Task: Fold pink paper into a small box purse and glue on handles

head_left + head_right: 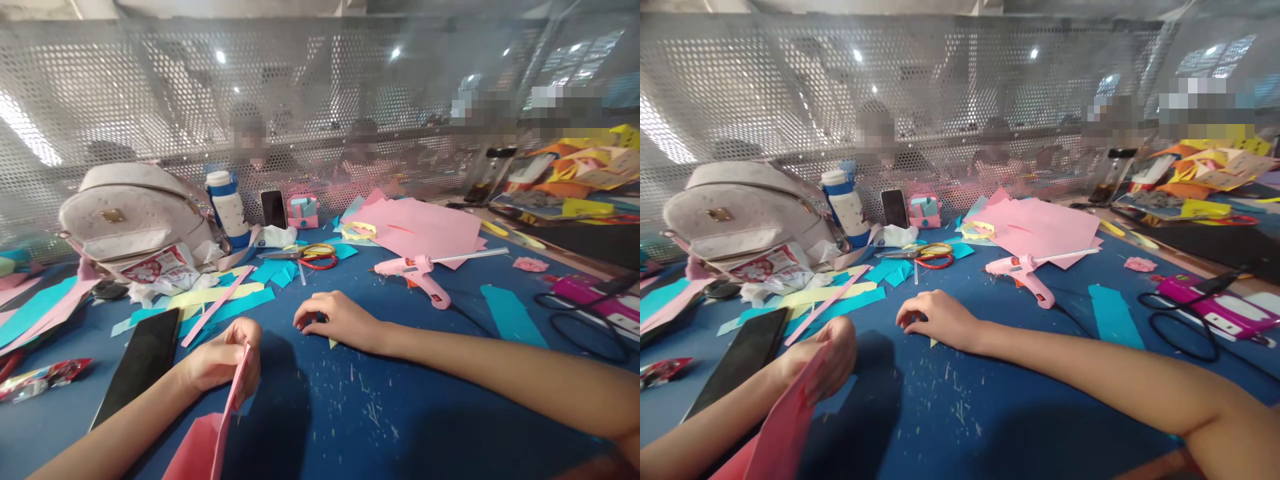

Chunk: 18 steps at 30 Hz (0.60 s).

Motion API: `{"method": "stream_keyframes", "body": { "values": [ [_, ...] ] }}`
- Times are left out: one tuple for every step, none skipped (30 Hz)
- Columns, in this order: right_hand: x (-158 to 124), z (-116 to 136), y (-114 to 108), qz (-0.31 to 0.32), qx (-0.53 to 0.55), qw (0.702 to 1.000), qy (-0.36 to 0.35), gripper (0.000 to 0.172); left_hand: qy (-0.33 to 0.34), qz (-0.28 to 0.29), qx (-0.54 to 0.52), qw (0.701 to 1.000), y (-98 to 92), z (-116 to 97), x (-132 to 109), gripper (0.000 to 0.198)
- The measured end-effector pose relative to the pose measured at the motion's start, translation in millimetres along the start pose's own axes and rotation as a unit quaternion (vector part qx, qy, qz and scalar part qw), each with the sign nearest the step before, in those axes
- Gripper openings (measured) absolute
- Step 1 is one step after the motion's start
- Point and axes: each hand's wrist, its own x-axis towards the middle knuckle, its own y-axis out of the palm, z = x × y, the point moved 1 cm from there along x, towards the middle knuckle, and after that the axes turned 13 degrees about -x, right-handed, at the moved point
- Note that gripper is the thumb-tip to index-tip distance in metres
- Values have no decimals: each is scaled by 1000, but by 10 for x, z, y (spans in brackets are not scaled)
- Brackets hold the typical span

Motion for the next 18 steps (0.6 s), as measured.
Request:
{"method": "stream_keyframes", "body": {
  "values": [
    [2,1,-2,-1,-4,1000,-2,13,-2,1,-2,1000,0,0,0,44],
    [5,1,-4,-1,-7,1000,-2,12,-4,2,-5,1000,-2,0,-1,43],
    [8,0,-6,1,-9,1000,-3,12,-7,4,-9,1000,-5,1,-2,41],
    [12,-1,-7,4,-11,1000,-5,13,-10,5,-13,1000,-9,2,-3,40],
    [17,-2,-6,6,-16,1000,-10,13,-12,6,-17,1000,-13,4,-5,39],
    [22,0,-4,10,-22,1000,-19,14,-14,7,-20,1000,-15,5,-6,38],
    [26,4,0,14,-33,999,-32,14,-15,10,-24,1000,-16,6,-8,37],
    [30,10,7,18,-50,997,-48,13,-17,12,-27,999,-16,7,-11,37],
    [32,19,16,22,-70,995,-64,11,-18,12,-30,999,-16,8,-13,37],
    [32,29,27,25,-94,992,-79,10,-18,13,-32,999,-16,8,-15,37],
    [30,41,38,29,-119,988,-92,10,-20,14,-34,999,-15,9,-16,37],
    [25,51,49,31,-141,985,-99,10,-21,15,-34,999,-17,10,-17,37],
    [20,61,57,31,-161,981,-102,12,-23,16,-34,999,-20,11,-18,36],
    [14,68,61,30,-174,979,-102,13,-24,18,-36,999,-26,12,-17,34],
    [8,73,61,30,-180,978,-100,15,-23,22,-37,999,-33,14,-14,33],
    [3,73,57,30,-178,979,-96,14,-22,28,-39,999,-42,15,-11,32],
    [1,69,48,30,-168,981,-90,13,-20,34,-39,998,-51,16,-6,30],
    [0,60,36,30,-152,985,-79,11,-18,42,-40,998,-60,17,-1,29]
  ]
}}
